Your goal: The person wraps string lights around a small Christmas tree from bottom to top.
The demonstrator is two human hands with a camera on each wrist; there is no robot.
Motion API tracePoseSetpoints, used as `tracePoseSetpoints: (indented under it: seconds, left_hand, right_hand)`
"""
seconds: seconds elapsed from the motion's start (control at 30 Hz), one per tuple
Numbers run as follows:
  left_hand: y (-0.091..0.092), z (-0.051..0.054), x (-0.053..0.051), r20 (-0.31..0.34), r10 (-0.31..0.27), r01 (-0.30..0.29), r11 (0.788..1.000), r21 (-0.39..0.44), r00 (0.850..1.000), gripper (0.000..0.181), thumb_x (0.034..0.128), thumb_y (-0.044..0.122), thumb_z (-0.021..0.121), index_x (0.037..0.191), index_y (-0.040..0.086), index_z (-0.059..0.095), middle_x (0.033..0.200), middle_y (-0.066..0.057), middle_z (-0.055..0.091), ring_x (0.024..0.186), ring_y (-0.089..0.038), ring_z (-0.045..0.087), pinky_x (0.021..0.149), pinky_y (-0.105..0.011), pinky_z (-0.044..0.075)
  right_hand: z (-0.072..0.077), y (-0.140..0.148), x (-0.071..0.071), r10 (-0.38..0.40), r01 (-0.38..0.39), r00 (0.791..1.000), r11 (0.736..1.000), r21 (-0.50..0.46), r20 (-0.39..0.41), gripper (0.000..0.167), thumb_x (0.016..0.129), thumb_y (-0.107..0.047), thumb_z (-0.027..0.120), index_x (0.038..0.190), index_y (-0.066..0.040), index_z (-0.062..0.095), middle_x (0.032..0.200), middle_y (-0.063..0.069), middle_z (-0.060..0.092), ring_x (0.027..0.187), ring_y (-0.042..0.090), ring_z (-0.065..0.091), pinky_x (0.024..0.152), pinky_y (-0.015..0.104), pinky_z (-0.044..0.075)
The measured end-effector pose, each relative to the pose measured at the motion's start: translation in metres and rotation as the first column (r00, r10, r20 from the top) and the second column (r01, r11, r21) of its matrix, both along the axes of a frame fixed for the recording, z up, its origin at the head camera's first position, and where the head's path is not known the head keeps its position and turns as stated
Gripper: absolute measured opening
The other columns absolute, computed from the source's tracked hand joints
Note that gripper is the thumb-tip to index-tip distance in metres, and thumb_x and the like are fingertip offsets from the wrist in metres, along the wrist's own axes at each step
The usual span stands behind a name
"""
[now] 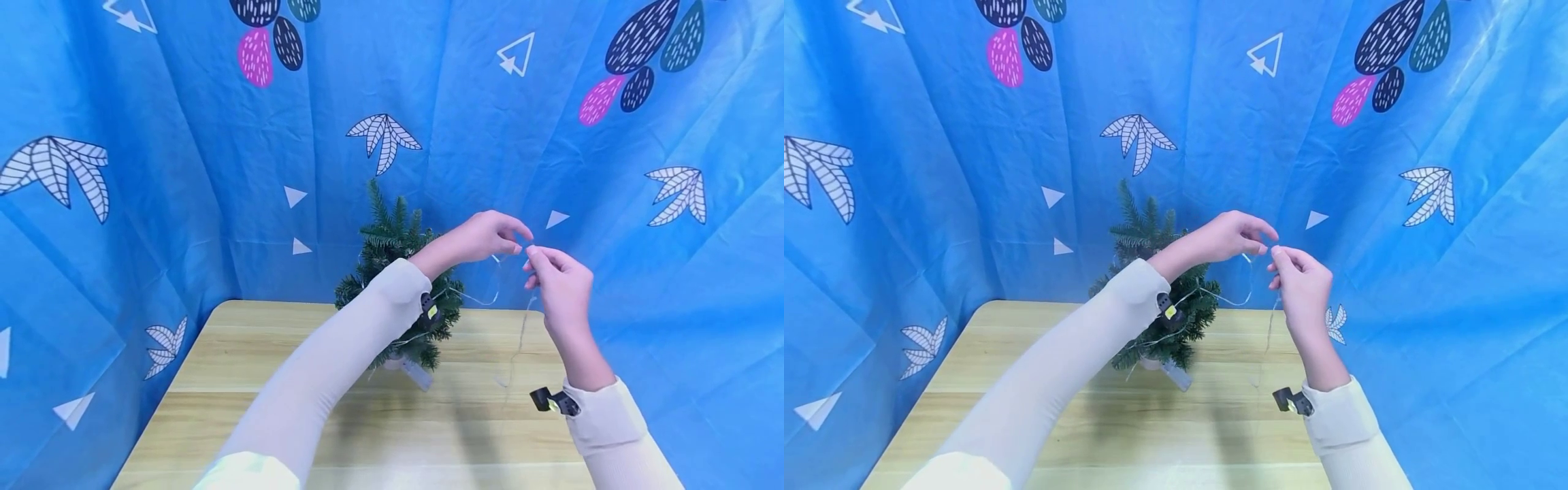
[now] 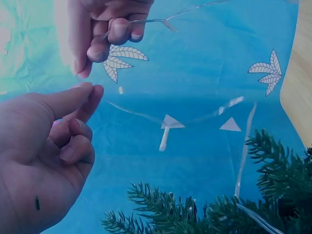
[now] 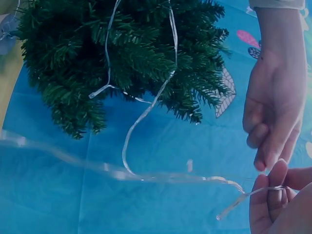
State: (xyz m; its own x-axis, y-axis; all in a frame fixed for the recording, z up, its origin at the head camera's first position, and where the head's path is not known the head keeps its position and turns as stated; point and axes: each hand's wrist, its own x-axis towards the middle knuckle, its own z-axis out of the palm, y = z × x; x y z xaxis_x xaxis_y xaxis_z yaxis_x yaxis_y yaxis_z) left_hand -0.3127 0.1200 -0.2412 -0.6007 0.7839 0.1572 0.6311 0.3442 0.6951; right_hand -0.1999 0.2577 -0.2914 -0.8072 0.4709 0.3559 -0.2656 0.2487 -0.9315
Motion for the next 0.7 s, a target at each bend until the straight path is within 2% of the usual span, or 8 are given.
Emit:
tracePoseSetpoints:
  seconds: [0.1,0.3,0.43,0.53,0.7]
  left_hand:
    - [0.007,0.002,-0.005,-0.023,0.008,-0.009,1.0,-0.002,1.0,0.026,0.1001,0.022,0.064,0.124,0.018,0.071,0.11,0.003,0.074,0.096,-0.008,0.067,0.081,-0.022,0.052]
    - [0.013,0.007,-0.022,-0.068,0.075,-0.074,0.997,0.022,0.995,0.016,0.0992,0.022,0.066,0.107,0.017,0.078,0.104,0.007,0.075,0.097,-0.006,0.066,0.082,-0.02,0.052]
    - [0.01,0.009,-0.035,-0.076,0.124,-0.121,0.992,0.039,0.989,0.017,0.0991,0.021,0.066,0.108,0.016,0.079,0.106,0.005,0.075,0.099,-0.009,0.067,0.085,-0.021,0.053]
    - [0.005,0.01,-0.046,-0.071,0.173,-0.169,0.984,0.054,0.982,0.018,0.0989,0.021,0.066,0.11,0.014,0.078,0.108,0.004,0.074,0.1,-0.01,0.066,0.086,-0.023,0.054]
    - [-0.005,0.012,-0.062,-0.081,0.231,-0.225,0.971,0.077,0.97,0.02,0.0997,0.02,0.065,0.112,0.011,0.078,0.11,0.0,0.074,0.1,-0.012,0.066,0.086,-0.026,0.053]
  right_hand:
    - [0.003,-0.001,-0.004,0.02,-0.02,1.0,0.999,0.034,0.005,0.031,0.093,-0.033,0.074,0.104,-0.004,0.076,0.075,-0.002,0.069,0.055,0.012,0.06,0.056,0.021,0.051]
    - [0.004,-0.002,-0.01,0.038,-0.042,0.998,0.995,0.094,0.045,0.029,0.094,-0.035,0.072,0.106,-0.009,0.076,0.077,-0.004,0.07,0.059,0.011,0.062,0.056,0.022,0.049]
    - [0.0,-0.001,-0.01,0.022,-0.031,0.997,0.991,0.13,0.077,0.033,0.095,-0.038,0.071,0.109,-0.009,0.076,0.077,-0.007,0.07,0.061,0.011,0.063,0.054,0.024,0.047]
    - [-0.004,-0.002,-0.006,0.007,-0.024,0.995,0.986,0.165,0.102,0.038,0.095,-0.042,0.07,0.111,-0.008,0.076,0.077,-0.008,0.07,0.062,0.011,0.065,0.048,0.027,0.039]
    - [-0.009,-0.003,-0.001,0.014,-0.037,0.993,0.981,0.19,0.12,0.04,0.095,-0.042,0.07,0.113,-0.007,0.075,0.077,-0.008,0.07,0.062,0.011,0.065,0.044,0.027,0.035]
